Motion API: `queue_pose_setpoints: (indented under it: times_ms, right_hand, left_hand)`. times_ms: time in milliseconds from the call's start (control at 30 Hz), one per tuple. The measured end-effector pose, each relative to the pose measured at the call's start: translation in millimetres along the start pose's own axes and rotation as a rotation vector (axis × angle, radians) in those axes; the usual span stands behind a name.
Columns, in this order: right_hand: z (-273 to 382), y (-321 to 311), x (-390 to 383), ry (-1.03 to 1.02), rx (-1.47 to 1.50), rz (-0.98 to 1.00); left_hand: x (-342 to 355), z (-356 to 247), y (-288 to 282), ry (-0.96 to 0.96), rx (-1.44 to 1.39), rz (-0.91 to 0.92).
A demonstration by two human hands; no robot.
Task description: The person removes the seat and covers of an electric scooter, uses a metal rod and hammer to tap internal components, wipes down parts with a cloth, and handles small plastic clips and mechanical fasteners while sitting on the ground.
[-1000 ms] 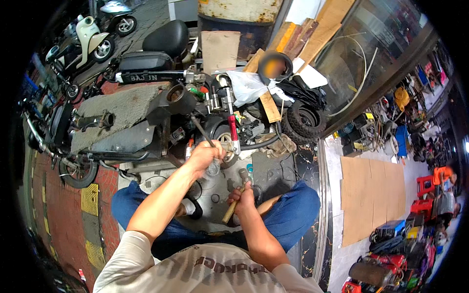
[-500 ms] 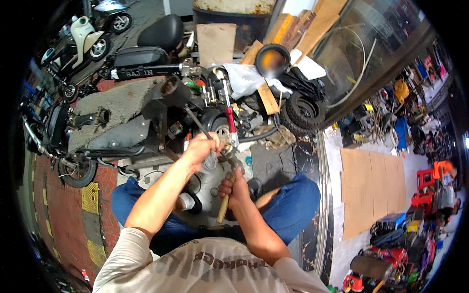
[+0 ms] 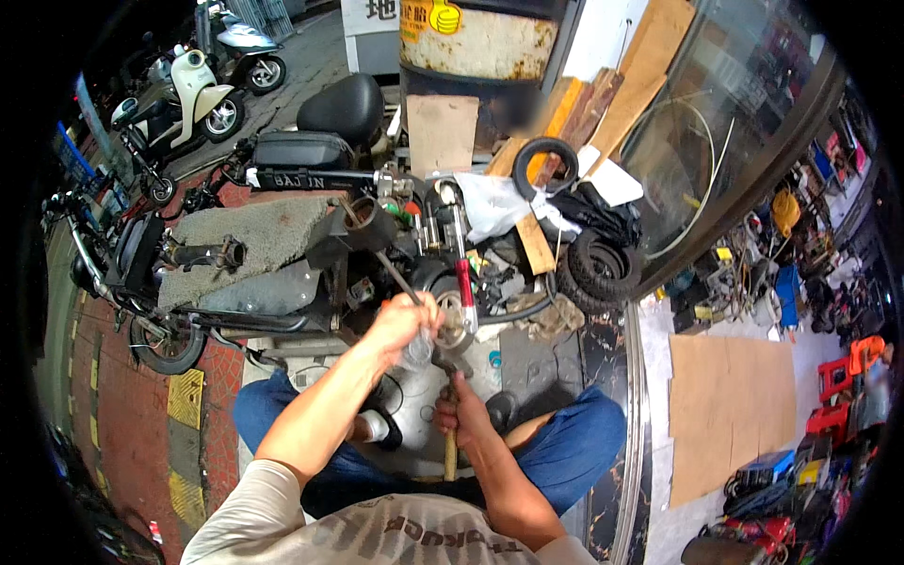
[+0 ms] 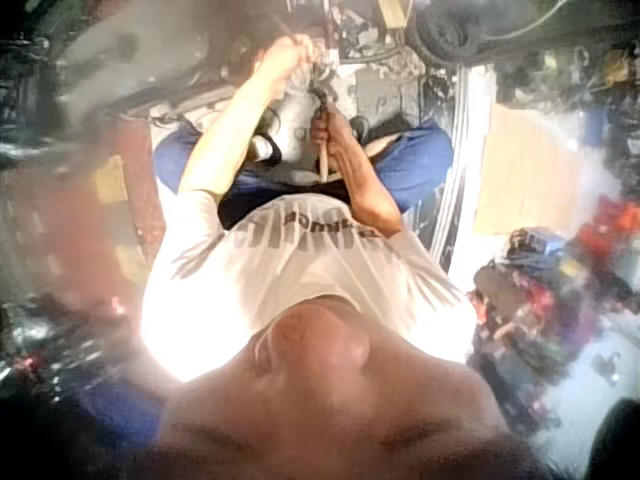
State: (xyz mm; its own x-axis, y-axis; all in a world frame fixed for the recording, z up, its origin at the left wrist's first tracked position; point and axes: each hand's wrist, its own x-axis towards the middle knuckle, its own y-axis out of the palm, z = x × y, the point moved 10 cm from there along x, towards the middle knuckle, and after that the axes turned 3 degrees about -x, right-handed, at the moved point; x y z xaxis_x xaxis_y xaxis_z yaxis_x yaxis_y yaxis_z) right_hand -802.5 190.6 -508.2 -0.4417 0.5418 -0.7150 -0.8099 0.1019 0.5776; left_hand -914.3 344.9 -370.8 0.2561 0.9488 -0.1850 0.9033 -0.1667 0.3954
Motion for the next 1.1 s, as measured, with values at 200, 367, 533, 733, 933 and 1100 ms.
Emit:
queue_pose_setpoints:
  times_ms: [200, 367, 533, 733, 933, 1100]
  right_hand:
    - [-39.6, -65.7, 28.1, 0.158, 0.325, -0.238]
    - [-26.2, -76.6, 42.3, 0.014, 0.271, -0.255]
    - [5.0, -76.4, 53.1, -0.108, 0.252, -0.375]
    - [40.7, -65.0, 86.7, -0.103, 0.181, -0.227]
    - [67.4, -39.2, 102.1, -0.012, 0.056, -0.008]
    - [73.6, -16.4, 105.4, -0.018, -0.013, 0.236]
  left_hand:
    - [1.9, 41.5, 0.9, 0.037, -0.014, 0.007]
    - [23.2, 42.8, -20.3, 0.205, 0.063, -0.138]
    - [44.3, 25.6, -38.4, 0.331, 0.116, -0.265]
    - [48.5, 25.3, -47.0, 0.376, 0.137, -0.278]
    - [48.0, 26.2, -35.9, 0.352, 0.045, -0.191]
    - [45.5, 19.0, -32.1, 0.343, 0.041, -0.158]
